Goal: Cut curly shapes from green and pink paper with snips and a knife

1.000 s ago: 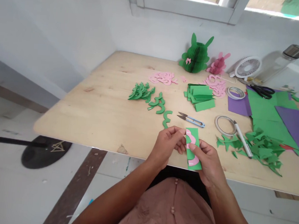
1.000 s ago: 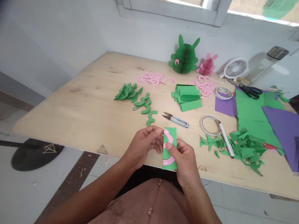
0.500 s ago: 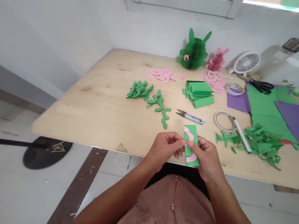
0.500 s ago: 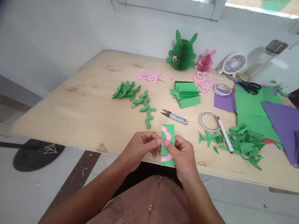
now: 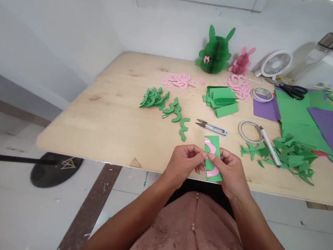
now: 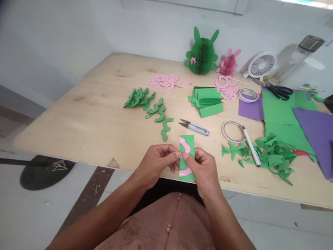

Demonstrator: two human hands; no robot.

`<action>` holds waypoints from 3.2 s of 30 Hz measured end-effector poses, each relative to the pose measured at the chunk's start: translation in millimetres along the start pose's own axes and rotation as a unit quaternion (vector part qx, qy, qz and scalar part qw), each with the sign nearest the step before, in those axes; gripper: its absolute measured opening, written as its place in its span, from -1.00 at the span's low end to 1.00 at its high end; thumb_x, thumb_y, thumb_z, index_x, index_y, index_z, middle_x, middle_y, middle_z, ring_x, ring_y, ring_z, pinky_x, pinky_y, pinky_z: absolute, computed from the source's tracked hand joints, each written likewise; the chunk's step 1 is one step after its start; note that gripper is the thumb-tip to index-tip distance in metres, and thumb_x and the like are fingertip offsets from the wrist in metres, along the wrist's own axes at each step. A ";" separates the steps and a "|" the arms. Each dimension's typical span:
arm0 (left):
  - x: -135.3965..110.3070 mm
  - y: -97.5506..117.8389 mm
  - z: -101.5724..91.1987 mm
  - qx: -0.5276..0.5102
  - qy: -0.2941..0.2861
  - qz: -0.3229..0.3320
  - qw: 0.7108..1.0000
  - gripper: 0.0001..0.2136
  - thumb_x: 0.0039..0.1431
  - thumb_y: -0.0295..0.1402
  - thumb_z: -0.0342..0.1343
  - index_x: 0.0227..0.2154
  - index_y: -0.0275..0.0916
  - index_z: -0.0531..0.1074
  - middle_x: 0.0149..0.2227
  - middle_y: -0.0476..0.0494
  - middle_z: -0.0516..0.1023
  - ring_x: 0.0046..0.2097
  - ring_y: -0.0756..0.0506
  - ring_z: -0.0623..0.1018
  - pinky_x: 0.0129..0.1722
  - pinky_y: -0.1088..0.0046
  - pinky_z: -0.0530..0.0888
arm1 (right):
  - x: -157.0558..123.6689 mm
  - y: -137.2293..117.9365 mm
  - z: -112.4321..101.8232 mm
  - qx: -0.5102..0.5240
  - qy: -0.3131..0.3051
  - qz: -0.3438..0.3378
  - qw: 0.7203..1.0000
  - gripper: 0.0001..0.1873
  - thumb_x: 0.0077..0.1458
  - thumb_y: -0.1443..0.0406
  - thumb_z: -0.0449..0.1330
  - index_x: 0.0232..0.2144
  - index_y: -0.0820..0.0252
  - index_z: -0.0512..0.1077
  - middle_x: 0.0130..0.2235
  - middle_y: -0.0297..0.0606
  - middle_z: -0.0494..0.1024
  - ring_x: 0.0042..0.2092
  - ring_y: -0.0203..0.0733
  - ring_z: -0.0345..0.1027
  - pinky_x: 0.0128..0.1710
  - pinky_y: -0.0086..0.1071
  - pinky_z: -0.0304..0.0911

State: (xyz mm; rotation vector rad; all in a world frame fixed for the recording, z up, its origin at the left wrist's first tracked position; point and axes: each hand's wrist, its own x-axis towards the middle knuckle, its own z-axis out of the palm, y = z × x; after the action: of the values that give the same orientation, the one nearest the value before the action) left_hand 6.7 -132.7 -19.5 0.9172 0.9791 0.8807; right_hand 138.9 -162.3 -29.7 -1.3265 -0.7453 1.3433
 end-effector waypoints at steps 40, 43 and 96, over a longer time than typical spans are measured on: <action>15.6 10.5 7.5 -0.002 0.058 0.037 0.998 -0.90 -0.08 -0.40 0.13 -0.62 -0.29 0.42 -0.67 -0.01 0.44 -0.63 0.04 0.45 -0.67 0.62 0.32 | -4.0 4.2 -8.5 -0.071 -0.009 -0.015 0.997 -0.72 -0.07 0.08 0.35 -0.49 0.19 0.52 -0.57 -0.37 0.40 -0.53 -0.33 0.16 -0.54 -0.44 0.09; 16.7 9.5 7.6 -0.012 0.054 0.034 0.998 -0.91 -0.09 -0.40 0.14 -0.62 -0.29 0.42 -0.67 0.00 0.44 -0.63 0.05 0.44 -0.67 0.61 0.32 | -4.4 3.8 -8.4 -0.079 -0.004 -0.017 0.997 -0.71 -0.07 0.08 0.35 -0.48 0.19 0.51 -0.58 -0.38 0.39 -0.53 -0.33 0.16 -0.53 -0.44 0.09; 17.0 7.4 6.1 -0.027 0.042 0.036 0.998 -0.87 -0.07 -0.38 0.16 -0.62 -0.29 0.39 -0.68 0.02 0.42 -0.63 0.07 0.42 -0.65 0.61 0.32 | -4.4 6.3 -10.7 -0.077 -0.027 -0.020 0.996 -0.76 0.03 0.13 0.30 -0.44 0.21 0.50 -0.56 -0.39 0.36 -0.52 -0.37 0.13 -0.53 -0.48 0.08</action>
State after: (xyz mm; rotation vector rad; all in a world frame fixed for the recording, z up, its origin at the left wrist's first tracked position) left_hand 16.3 -116.0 -15.8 0.8798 0.9942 1.0076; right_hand 146.7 -170.5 -36.3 -1.3932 -0.9223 1.3161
